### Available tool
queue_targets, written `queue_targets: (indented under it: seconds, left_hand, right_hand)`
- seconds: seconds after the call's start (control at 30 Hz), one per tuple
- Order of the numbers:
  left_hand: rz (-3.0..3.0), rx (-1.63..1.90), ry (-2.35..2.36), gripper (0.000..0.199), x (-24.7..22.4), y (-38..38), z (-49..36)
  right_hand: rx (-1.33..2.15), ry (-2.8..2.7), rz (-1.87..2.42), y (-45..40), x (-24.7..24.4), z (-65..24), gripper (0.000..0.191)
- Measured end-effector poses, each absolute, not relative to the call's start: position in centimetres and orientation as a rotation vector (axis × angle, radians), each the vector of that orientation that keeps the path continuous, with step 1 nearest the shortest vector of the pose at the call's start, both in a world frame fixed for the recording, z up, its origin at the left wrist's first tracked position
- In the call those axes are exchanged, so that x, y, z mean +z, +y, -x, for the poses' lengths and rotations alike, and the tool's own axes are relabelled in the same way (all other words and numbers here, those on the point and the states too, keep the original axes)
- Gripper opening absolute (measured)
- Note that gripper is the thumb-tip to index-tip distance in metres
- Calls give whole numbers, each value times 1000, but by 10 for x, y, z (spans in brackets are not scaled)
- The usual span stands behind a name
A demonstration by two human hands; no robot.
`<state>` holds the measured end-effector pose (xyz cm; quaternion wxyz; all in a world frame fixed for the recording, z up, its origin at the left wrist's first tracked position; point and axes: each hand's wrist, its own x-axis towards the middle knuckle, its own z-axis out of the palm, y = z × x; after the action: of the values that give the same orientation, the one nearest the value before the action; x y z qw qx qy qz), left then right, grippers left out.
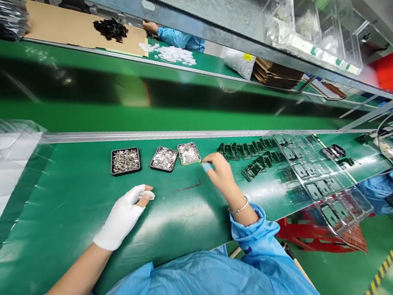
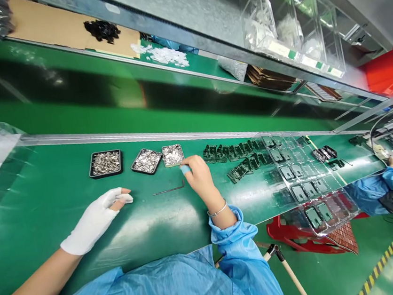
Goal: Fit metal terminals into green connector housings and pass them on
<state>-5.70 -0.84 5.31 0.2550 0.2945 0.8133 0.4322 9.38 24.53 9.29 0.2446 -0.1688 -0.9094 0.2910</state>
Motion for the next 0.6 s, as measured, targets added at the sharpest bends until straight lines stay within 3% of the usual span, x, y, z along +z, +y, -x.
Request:
queue_targets:
  seconds: [0.27, 0.4, 0.6]
  left_hand:
    - [-850, 1147, 2227, 44, 56, -8, 55]
    - [-851, 1116, 2227, 46, 58, -6, 55]
    - [-843, 1042, 2260, 46, 57, -5, 55]
  right_hand:
    - [732, -2536, 450, 261, 76, -49, 26]
    - [550, -2420, 590, 279, 69, -93, 26]
    - [66, -2170, 1130, 322, 56, -183, 33]
